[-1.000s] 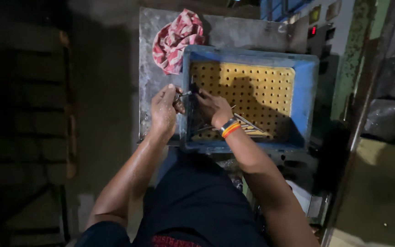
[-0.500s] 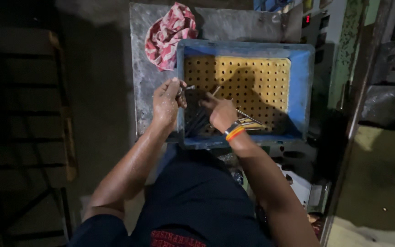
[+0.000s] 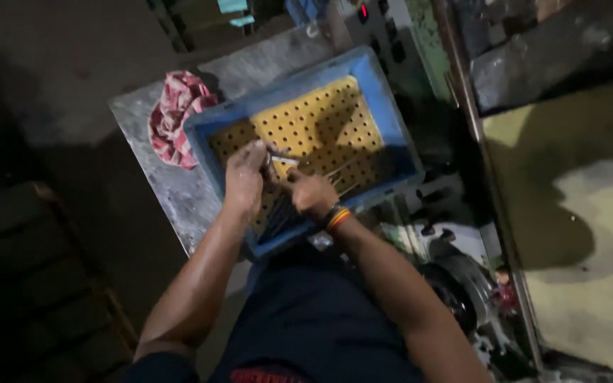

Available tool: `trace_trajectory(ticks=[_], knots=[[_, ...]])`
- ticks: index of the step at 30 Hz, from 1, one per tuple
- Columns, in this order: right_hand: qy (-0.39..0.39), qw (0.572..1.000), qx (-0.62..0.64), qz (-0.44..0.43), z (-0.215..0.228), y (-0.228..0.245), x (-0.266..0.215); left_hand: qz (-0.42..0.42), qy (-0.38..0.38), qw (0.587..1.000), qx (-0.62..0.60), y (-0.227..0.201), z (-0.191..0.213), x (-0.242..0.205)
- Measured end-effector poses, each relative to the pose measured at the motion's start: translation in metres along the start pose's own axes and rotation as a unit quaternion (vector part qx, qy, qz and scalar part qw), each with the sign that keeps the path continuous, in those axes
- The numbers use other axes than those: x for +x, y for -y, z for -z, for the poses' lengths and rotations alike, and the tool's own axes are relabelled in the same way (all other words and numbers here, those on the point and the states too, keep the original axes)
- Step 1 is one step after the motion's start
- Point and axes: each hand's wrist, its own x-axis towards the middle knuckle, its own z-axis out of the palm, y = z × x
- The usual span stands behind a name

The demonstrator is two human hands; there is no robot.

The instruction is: The person repeatedly picks up metal rods from a green bin, inserts them into a grinding machine, and operates a lever to process them. The processed rods are then placed into a blue tray with a perforated yellow insert.

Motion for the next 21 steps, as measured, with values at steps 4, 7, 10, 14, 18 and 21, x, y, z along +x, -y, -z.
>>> trace_trajectory(ticks=[4, 7, 10, 14, 18, 21], knots=[[0.066, 0.995, -0.049, -0.055, 0.001, -0.001, 0.000, 0.020, 0.005, 1.000, -0.008, 0.001, 0.000, 0.017], [-0.002, 0.999, -0.036, -0.018, 0.000, -0.003, 0.006, 0.033, 0.001, 0.999, -0.004, 0.004, 0.002, 0.019], [-0.042, 0.996, -0.067, 0.027, 0.003, 0.001, 0.003, 0.031, 0.000, 0.999, -0.010, 0.007, 0.010, 0.011], [0.023, 0.998, 0.024, -0.050, 0.041, 0.006, -0.010, 0.027, 0.013, 0.999, 0.039, -0.005, 0.021, 0.016], [-0.228, 0.963, 0.134, -0.046, 0.075, 0.011, -0.033, 0.039, 0.036, 0.993, 0.105, -0.002, 0.024, 0.009], [-0.223, 0.932, 0.244, -0.147, 0.078, 0.007, -0.021, 0.092, 0.050, 0.990, 0.091, -0.001, 0.008, 0.011]])
